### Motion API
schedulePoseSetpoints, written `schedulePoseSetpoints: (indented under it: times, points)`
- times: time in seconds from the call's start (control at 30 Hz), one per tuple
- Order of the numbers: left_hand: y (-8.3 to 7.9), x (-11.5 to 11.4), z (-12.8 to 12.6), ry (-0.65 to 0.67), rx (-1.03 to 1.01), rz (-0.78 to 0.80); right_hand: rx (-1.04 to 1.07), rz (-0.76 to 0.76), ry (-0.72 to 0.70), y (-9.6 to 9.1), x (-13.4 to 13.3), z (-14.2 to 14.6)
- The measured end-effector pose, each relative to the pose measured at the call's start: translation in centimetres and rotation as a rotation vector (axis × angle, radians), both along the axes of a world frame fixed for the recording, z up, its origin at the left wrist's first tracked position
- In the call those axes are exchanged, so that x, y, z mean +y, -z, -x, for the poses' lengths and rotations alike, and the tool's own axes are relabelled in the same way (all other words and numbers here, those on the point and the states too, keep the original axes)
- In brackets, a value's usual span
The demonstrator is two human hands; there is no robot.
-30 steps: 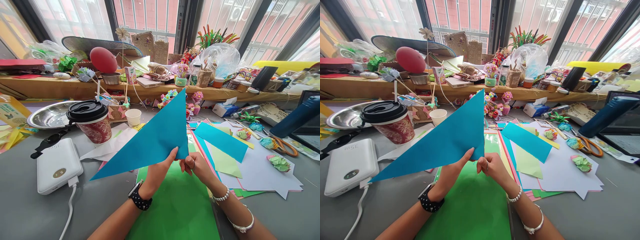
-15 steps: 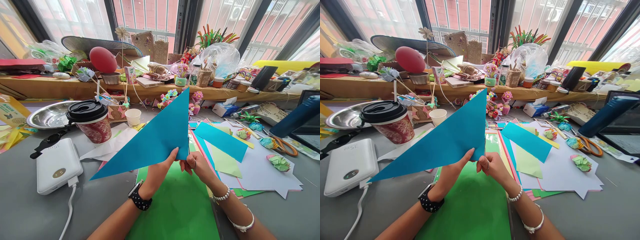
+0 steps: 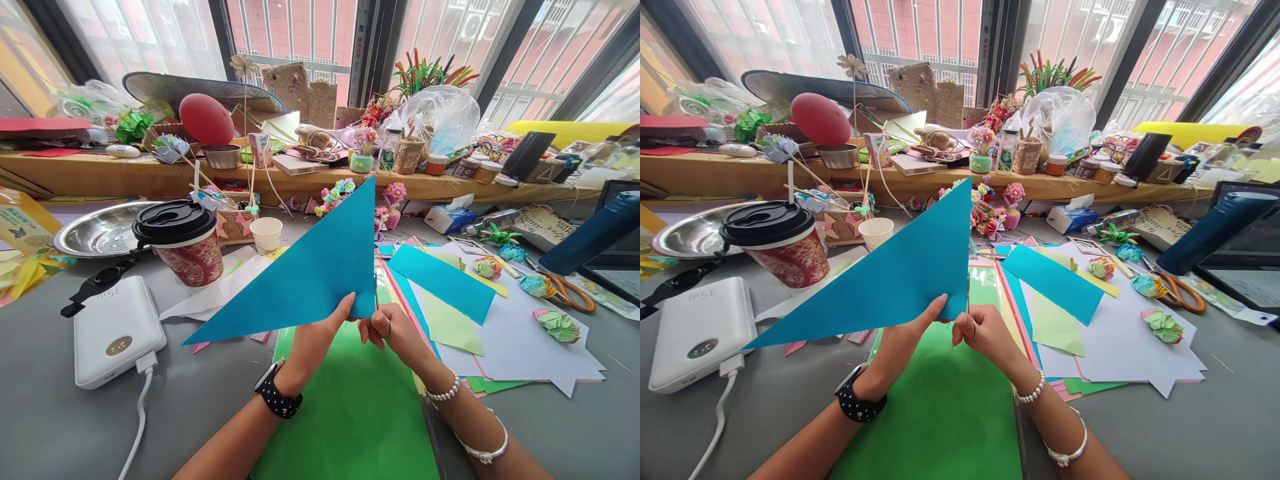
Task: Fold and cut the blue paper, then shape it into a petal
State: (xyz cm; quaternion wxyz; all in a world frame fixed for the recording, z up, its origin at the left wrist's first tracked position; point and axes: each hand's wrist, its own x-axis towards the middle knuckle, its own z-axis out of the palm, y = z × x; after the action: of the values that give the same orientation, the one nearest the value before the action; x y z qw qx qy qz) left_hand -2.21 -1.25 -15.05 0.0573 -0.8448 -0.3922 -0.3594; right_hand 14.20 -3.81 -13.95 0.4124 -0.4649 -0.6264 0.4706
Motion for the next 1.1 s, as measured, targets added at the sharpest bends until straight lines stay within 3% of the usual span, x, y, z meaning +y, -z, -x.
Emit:
schedulePoseSetpoints:
  times: [0.23, 0.7, 0.93, 1.1]
  points:
    - [-2.2, -0.5, -0.8, 0.014, -0.254, 0.297, -0.018, -0.019, 0.016, 0.0, -0.1, 0.0]
    - [-2.6, -0.7, -1.0, 0.037, -0.286, 0.309, 0.009, 0.009, 0.04, 0.3, 0.0, 0.0]
    - [-1.9, -0.5, -0.8, 0.033, -0.305, 0.334, 0.025, -0.003, 0.03, 0.1, 0.0, 0.0]
    - [-1.7, -0.6, -0.8, 0.024, -0.343, 0.436, 0.034, 0.004, 0.049, 0.3, 0.0, -0.1]
